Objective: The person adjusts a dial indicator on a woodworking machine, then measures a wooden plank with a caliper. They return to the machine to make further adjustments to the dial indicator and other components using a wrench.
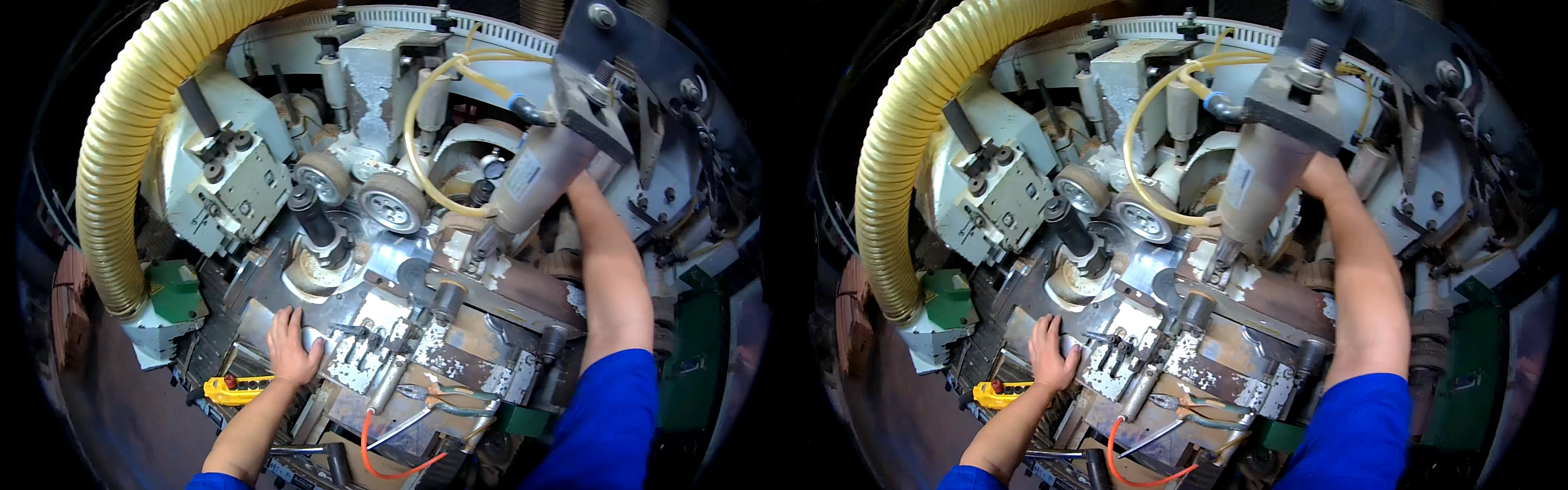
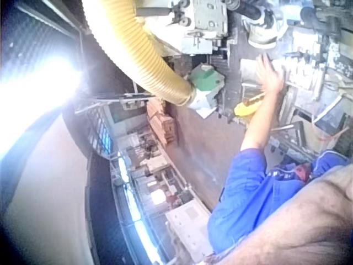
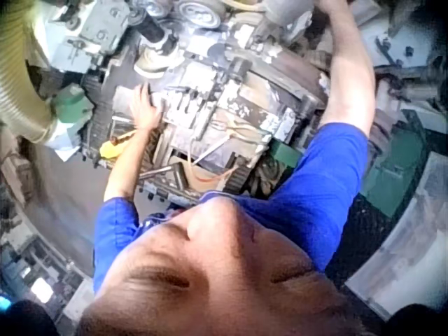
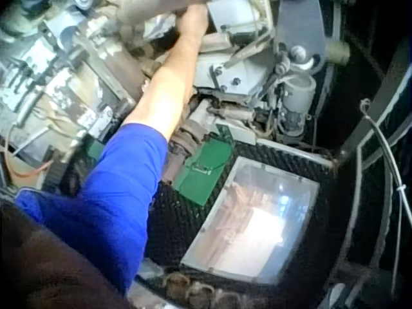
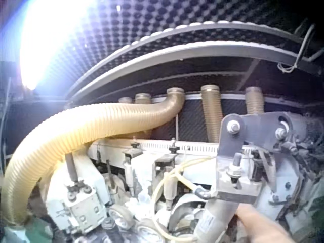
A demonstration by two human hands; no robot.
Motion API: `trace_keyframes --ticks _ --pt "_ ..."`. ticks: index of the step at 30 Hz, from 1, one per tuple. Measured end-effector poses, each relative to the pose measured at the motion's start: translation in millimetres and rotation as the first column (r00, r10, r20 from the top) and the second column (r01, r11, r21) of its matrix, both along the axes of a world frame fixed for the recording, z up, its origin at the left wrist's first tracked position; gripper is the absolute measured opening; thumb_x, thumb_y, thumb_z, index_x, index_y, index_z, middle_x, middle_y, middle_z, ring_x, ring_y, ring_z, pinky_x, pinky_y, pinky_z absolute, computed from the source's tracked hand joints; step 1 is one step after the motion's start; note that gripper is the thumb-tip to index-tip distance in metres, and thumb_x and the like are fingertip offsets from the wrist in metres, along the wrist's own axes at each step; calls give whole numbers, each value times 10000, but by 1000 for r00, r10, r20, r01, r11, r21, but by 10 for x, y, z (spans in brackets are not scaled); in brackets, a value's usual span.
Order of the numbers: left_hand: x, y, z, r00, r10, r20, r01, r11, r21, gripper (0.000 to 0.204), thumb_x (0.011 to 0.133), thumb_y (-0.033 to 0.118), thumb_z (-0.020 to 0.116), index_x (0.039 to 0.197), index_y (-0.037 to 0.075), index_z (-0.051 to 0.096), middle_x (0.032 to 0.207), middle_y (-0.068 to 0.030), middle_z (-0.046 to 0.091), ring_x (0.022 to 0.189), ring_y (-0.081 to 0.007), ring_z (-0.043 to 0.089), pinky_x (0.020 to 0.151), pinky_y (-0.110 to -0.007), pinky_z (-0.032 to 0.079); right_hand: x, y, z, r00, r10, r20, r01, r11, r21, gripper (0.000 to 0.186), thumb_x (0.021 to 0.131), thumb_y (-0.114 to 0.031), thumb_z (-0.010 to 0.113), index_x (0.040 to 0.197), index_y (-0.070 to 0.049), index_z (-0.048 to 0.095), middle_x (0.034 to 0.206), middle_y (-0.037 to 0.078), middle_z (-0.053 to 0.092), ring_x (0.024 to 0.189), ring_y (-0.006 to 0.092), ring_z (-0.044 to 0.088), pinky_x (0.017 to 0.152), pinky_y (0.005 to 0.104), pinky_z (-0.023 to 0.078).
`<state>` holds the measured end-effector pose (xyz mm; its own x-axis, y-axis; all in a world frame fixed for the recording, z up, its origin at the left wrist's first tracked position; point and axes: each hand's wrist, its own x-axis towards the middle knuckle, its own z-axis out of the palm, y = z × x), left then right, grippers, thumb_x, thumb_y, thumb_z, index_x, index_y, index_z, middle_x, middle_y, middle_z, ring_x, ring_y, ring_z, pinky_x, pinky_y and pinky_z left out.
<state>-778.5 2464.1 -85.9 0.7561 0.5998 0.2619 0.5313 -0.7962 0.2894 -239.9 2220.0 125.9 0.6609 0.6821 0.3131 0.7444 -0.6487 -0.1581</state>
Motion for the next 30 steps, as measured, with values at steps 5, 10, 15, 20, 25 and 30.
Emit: trace_keyframes --ticks 5,10,15,20,25,30 --pt "-8 8 -42 1000 -8 -2 8 1000 15 758 847 323 713 1490 16 454 1531 -233 429 1455 -431 365 1198 -537 275 -8 -138 -315 980 -50 193 40 998 55 507 784 -160 797 1259 -107 626 1379 157 637 1327 342 570 1043 448 531" --pt "-20 13 -121 1000 -9 -3 9 1000 8 782 855 334 719 1507 9 436 1543 -238 420 1466 -434 349 1213 -543 256 -177 -321 -485 967 -127 219 71 966 248 521 783 -154 794 1274 -101 628 1439 154 598 1333 338 565 1073 440 509" --pt "-44 40 -93 1000 -4 4 4 1000 3 776 856 332 711 1507 12 436 1542 -234 422 1471 -431 343 1224 -535 248 -657 -374 -470 973 -231 29 170 789 590 401 765 -138 744 1154 -47 703 1079 229 732 995 440 693 872 514 559" --pt "-61 54 -108 1000 -14 21 14 1000 20 782 852 337 712 1507 13 434 1542 -228 423 1471 -426 343 1228 -533 243 -1175 -582 -436 955 -292 -56 245 662 708 410 771 -136 773 1169 -58 718 1033 221 747 986 419 719 853 453 577" --pt "-24 61 -196 999 -35 31 34 999 37 770 897 369 704 1515 -1 429 1578 -224 413 1503 -415 319 1231 -524 252 -2067 -1002 -346 925 -363 -107 282 473 835 448 757 -127 753 1193 -37 703 926 188 761 843 290 748 816 417 578" --pt "-82 238 -446 989 -104 105 96 992 79 682 924 373 684 1467 -2 511 1533 -244 470 1428 -425 419 1199 -511 312 -3539 -1294 -610 984 -178 10 34 241 970 526 772 -26 759 1285 -103 677 1335 210 678 1294 340 639 1068 410 505"
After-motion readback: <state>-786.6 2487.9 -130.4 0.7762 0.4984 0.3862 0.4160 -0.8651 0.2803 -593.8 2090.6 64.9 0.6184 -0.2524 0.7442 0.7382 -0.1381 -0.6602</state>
